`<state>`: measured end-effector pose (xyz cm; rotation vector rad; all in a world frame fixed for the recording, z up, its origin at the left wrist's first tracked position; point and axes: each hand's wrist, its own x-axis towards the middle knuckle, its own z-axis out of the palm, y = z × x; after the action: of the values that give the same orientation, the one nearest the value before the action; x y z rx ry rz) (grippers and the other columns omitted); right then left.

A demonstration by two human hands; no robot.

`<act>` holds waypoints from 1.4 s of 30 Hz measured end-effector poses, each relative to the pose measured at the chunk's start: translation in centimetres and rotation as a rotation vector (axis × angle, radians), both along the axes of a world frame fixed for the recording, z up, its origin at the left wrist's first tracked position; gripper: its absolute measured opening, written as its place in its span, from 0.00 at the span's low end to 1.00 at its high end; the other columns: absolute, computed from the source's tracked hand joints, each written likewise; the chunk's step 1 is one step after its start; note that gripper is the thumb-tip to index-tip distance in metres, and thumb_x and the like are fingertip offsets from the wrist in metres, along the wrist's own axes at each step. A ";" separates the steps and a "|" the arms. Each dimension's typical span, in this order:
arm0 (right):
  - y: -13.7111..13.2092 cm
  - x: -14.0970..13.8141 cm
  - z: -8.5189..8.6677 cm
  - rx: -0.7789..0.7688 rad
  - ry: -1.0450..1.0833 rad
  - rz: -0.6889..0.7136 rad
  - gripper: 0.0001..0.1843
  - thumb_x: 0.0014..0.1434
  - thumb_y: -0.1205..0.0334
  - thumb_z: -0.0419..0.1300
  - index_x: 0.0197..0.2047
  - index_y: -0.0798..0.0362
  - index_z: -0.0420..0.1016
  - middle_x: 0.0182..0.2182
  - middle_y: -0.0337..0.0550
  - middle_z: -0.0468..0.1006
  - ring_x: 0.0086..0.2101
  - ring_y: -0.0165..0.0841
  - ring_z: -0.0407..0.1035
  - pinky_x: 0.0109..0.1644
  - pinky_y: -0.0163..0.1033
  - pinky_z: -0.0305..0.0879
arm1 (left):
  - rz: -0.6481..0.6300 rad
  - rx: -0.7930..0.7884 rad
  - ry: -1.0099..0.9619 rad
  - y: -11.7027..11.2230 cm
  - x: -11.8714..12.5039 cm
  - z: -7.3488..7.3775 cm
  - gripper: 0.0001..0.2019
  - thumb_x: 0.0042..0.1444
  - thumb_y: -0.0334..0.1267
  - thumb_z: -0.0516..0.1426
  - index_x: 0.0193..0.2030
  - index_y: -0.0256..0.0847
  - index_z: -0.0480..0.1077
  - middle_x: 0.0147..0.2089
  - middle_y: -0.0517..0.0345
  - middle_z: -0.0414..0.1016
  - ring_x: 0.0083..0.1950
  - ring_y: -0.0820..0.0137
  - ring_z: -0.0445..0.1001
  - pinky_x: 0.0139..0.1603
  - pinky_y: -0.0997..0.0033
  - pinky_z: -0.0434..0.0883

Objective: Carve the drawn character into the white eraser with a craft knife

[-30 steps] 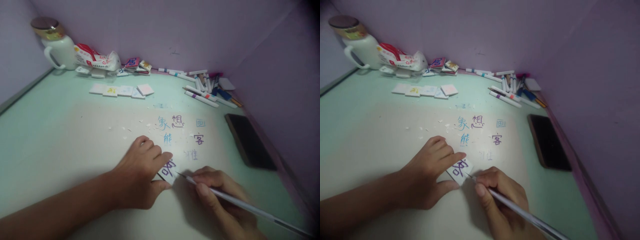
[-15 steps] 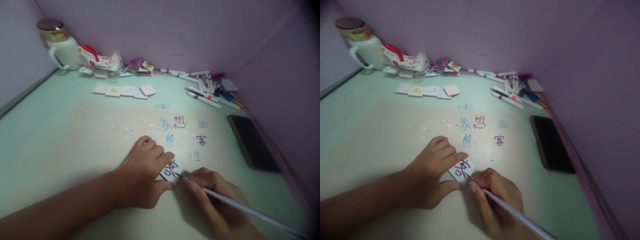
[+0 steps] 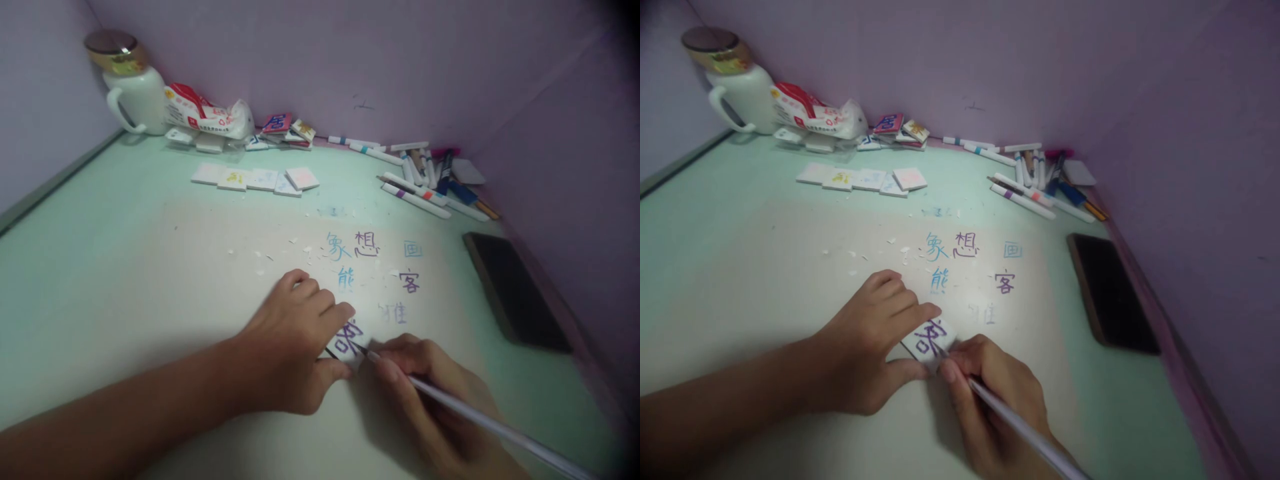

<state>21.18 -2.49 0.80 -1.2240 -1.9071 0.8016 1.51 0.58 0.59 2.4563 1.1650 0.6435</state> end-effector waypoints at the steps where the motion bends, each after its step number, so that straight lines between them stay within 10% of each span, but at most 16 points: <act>1: 0.0 0.1 0.1 0.005 0.003 0.007 0.05 0.62 0.65 0.54 0.33 0.48 0.67 0.25 0.33 0.73 0.22 0.25 0.65 0.25 0.31 0.59 | 0.001 -0.001 -0.001 0.0 0.0 -0.1 0.17 0.52 0.42 0.60 0.45 0.33 0.71 0.33 0.53 0.67 0.36 0.63 0.61 0.51 0.54 0.59; 42: 0.2 0.9 1.8 -0.190 -0.116 0.063 0.12 0.64 0.58 0.51 0.29 0.48 0.64 0.22 0.36 0.70 0.22 0.29 0.66 0.24 0.33 0.64 | -0.038 0.012 0.060 0.2 -0.3 -0.1 0.16 0.54 0.45 0.60 0.44 0.35 0.69 0.33 0.54 0.69 0.37 0.63 0.62 0.54 0.54 0.57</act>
<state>22.06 -2.25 2.58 -1.3556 -2.0076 0.9826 1.17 0.83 0.50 2.5177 1.1370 0.5714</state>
